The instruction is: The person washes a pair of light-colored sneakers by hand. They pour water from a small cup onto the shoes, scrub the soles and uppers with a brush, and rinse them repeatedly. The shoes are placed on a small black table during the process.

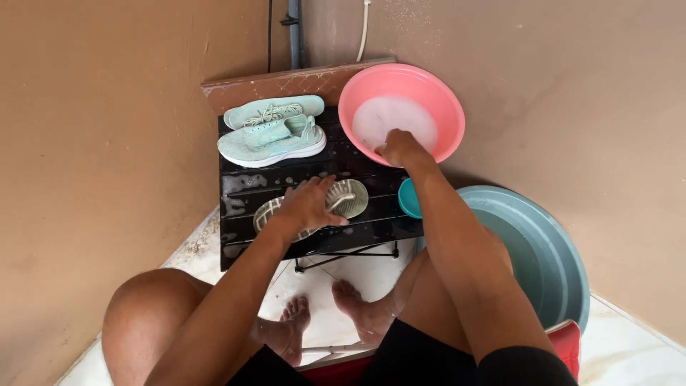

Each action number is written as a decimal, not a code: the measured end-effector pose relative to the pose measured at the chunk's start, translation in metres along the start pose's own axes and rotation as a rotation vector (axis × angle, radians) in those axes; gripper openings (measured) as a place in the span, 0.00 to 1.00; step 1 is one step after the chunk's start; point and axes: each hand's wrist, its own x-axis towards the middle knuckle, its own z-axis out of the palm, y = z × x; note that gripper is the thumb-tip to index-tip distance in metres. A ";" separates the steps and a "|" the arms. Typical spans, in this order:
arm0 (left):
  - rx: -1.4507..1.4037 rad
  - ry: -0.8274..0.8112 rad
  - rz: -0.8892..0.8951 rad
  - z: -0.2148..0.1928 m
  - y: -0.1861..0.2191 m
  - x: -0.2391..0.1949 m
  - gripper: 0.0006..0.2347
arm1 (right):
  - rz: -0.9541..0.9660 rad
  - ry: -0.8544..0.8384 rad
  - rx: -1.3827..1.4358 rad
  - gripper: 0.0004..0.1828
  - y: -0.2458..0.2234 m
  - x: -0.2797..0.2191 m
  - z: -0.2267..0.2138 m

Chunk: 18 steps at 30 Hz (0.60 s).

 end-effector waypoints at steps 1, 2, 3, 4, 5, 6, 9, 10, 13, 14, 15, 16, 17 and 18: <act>0.008 -0.001 0.001 0.008 -0.008 0.009 0.56 | 0.001 0.002 0.008 0.34 0.005 0.013 0.007; 0.095 0.020 0.033 0.017 -0.016 0.019 0.58 | -0.022 -0.008 -0.011 0.34 0.011 0.025 0.013; 0.181 0.039 0.070 0.026 -0.023 0.029 0.60 | -0.041 -0.017 -0.031 0.34 0.019 0.037 0.019; 0.189 0.036 0.075 0.027 -0.026 0.032 0.60 | -0.036 -0.013 -0.024 0.34 0.016 0.032 0.015; 0.104 0.059 0.060 0.026 -0.030 0.037 0.62 | -0.043 -0.010 -0.010 0.33 0.012 0.029 0.009; 0.020 0.081 0.045 0.026 -0.035 0.041 0.64 | -0.049 -0.006 0.004 0.32 0.008 0.026 0.004; -0.398 0.304 0.171 0.013 -0.046 0.031 0.53 | -0.067 0.021 0.107 0.35 0.013 0.034 -0.001; -0.399 0.301 0.167 -0.007 -0.040 0.015 0.53 | -0.067 0.016 0.109 0.35 0.011 0.029 -0.002; -0.603 0.385 0.130 -0.048 -0.031 -0.009 0.49 | -0.072 0.033 0.100 0.36 0.009 0.016 -0.008; -0.612 0.563 0.327 -0.049 -0.037 -0.005 0.43 | -0.066 -0.001 0.034 0.37 0.007 0.013 -0.006; -0.616 0.738 0.520 -0.046 -0.044 -0.004 0.36 | -0.059 -0.039 -0.034 0.39 0.005 0.009 -0.001; -0.616 0.738 0.515 -0.048 -0.045 -0.008 0.36 | -0.061 -0.043 -0.034 0.39 0.007 0.018 0.002; -0.678 0.677 0.406 -0.048 -0.044 -0.011 0.35 | -0.069 -0.030 -0.051 0.39 0.012 0.025 0.004; -0.738 0.614 0.297 -0.048 -0.043 -0.012 0.35 | -0.076 -0.017 -0.067 0.38 0.018 0.034 0.006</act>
